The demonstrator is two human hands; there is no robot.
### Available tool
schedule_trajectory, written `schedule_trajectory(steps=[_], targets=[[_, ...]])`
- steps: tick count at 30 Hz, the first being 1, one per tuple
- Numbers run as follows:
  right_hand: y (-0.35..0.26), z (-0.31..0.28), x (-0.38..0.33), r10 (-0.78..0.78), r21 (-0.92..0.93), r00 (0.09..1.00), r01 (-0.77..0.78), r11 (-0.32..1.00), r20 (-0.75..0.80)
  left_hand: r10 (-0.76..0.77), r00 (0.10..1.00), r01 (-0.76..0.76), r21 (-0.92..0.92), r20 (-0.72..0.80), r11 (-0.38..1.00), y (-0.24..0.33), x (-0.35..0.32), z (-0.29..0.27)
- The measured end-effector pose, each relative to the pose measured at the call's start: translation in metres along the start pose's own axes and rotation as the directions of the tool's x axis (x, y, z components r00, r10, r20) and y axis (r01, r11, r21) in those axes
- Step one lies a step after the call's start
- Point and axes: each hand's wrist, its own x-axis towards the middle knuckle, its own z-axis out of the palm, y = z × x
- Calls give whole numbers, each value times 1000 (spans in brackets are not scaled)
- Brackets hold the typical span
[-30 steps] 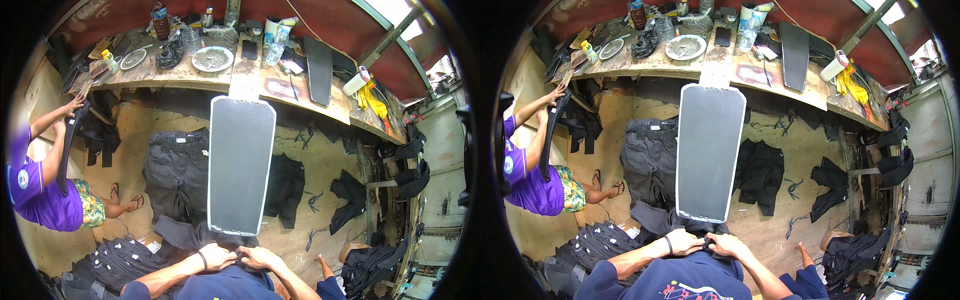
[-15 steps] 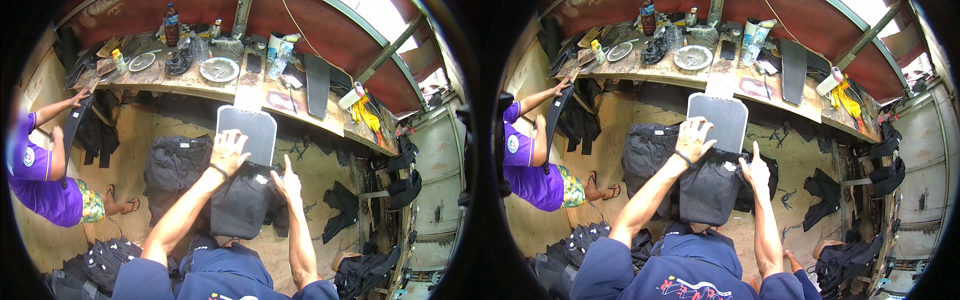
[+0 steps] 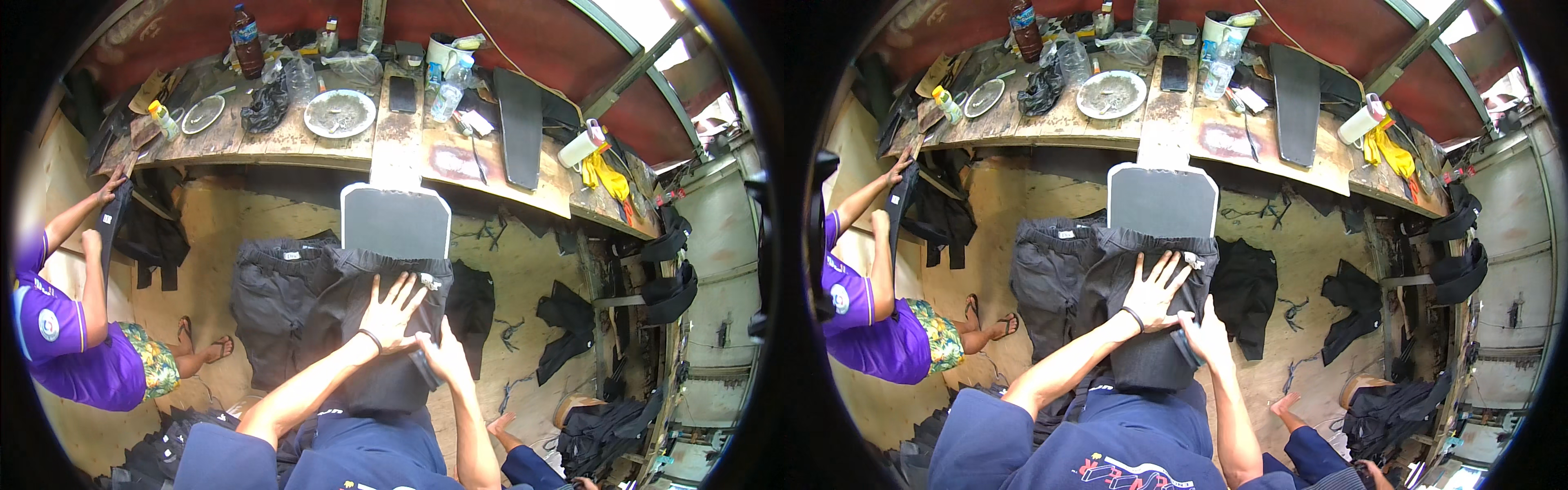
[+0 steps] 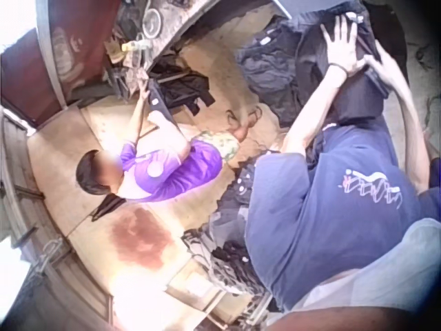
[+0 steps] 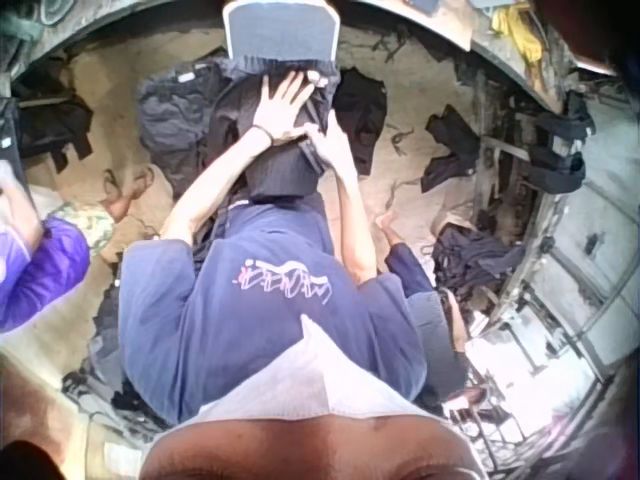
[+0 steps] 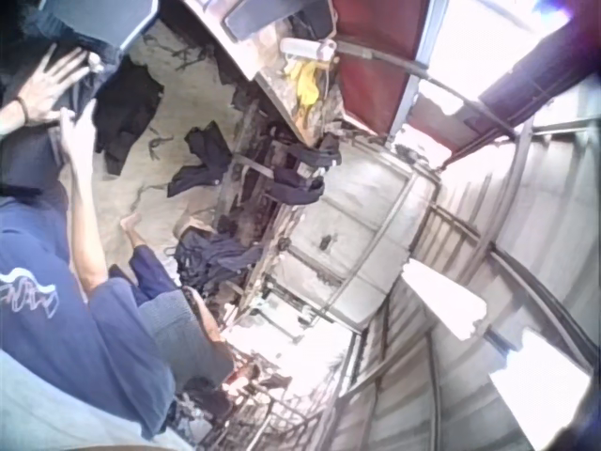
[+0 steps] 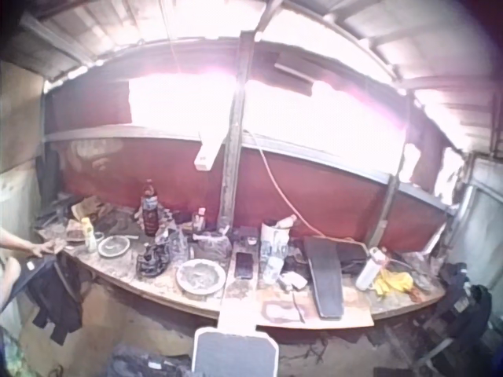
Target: The person irons a pair of black shorts on a small ironing board using a handheld steamer. They repeatedly smooth the fabric and apply steam to different sections of the garment while another person works nearby.
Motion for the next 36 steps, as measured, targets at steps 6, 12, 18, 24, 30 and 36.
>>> schedule_trajectory(steps=[6, 12, 18, 24, 30, 36], targets=[[-13, -9, 26, 145, -163, 983, -126, 979, 111, 21, 998, -27, -112, -55, 993, -1, -10, -27], [-11, -23, 28, 133, -80, 966, -118, 990, 222, -846, 373, 284, -821, -381, 495, -8, -102, 7], [7, -20, 19, 123, -110, 971, -102, 989, 207, -706, 569, 338, -903, 422, -266, 35, -182, 75], [37, -20, 2, 189, 229, 904, -291, 929, 384, -455, 697, 488, -832, 554, -265, 36, -200, 51], [30, -42, 61, 196, 470, 841, -458, 754, 505, -700, 670, 458, -879, 247, 129, -37, -106, 37], [5, -44, 145, 183, 682, 864, -485, 547, 468, -813, 581, 435, -832, -32, 343, -77, -22, 13]])
